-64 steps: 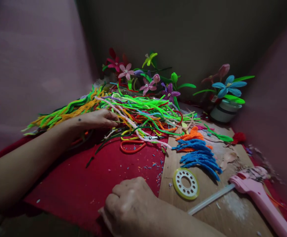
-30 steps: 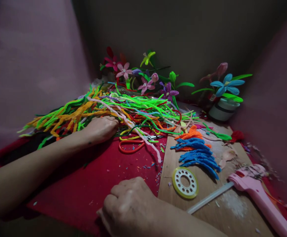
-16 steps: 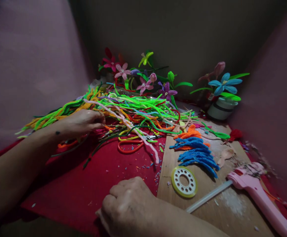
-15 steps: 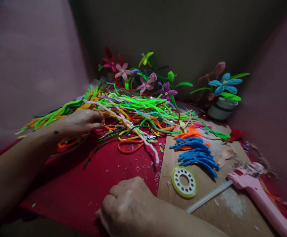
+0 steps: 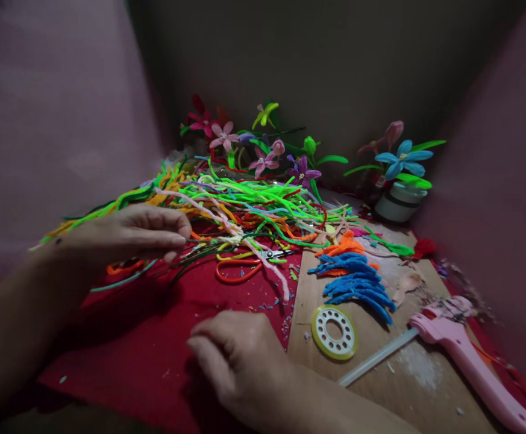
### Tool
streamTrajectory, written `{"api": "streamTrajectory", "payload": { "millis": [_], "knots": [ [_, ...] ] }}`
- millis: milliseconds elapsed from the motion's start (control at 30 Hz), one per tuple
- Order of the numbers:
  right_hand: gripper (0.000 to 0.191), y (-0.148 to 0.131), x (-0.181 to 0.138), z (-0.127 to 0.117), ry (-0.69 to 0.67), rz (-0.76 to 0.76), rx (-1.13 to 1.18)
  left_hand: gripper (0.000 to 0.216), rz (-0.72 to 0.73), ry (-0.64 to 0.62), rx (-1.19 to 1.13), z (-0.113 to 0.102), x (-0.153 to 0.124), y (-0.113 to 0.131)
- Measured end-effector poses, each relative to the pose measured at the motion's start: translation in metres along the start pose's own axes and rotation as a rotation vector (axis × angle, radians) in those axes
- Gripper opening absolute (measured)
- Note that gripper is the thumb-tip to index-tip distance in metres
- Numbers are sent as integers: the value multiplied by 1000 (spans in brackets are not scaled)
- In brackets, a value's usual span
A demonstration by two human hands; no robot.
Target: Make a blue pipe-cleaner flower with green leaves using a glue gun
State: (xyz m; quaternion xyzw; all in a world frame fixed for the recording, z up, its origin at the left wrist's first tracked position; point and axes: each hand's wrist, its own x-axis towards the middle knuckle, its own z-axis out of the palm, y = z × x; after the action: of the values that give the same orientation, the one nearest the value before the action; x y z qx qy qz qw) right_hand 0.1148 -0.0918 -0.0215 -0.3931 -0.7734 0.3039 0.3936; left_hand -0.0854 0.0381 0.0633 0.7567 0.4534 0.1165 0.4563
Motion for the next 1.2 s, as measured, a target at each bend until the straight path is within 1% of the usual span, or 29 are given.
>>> {"api": "streamTrajectory", "payload": {
  "millis": [67, 100, 133, 167, 233, 300, 367, 433, 533, 600, 767, 933, 1033, 1133, 1200],
  "knots": [
    [22, 0, 6, -6, 163, 189, 191, 19, 14, -66, -130, 22, 0, 8],
    [25, 0, 9, -9, 241, 256, 264, 19, 38, -104, -177, 33, 1, 11],
    [26, 1, 13, -12, 317, 292, 324, 20, 53, -138, -215, 44, 1, 14],
    [26, 3, 16, -15, 378, 299, 365, 20, 64, -153, -254, 54, 3, 16],
    [24, 4, 21, -21, 485, 265, 414, 22, 81, -169, -312, 71, 6, 18],
    [21, 5, 23, -26, 550, 243, 454, 22, 79, -158, -351, 82, 9, 19],
    [21, 5, 23, -28, 571, 265, 504, 22, 49, -146, -380, 88, 11, 19],
    [21, 5, 23, -29, 581, 288, 574, 23, 27, -170, -418, 91, 12, 20],
    [22, 4, 23, -28, 567, 288, 735, 24, 42, -202, -481, 97, 11, 23],
    [23, 5, 23, -27, 559, 278, 808, 24, 49, -177, -530, 103, 10, 24],
    [21, 10, 20, -27, 606, 265, 790, 22, 26, -77, -626, 114, 10, 25],
    [22, 10, 18, -31, 626, 276, 788, 35, -1, -83, -641, 117, 7, 24],
    [20, 6, 17, -33, 616, 275, 838, 36, 29, -46, -640, 120, 4, 24],
    [19, 2, 19, -35, 614, 270, 879, 34, 87, 22, -636, 125, 1, 24],
    [19, 1, 20, -36, 605, 266, 910, 32, 126, 46, -607, 128, 0, 24]
  ]
}}
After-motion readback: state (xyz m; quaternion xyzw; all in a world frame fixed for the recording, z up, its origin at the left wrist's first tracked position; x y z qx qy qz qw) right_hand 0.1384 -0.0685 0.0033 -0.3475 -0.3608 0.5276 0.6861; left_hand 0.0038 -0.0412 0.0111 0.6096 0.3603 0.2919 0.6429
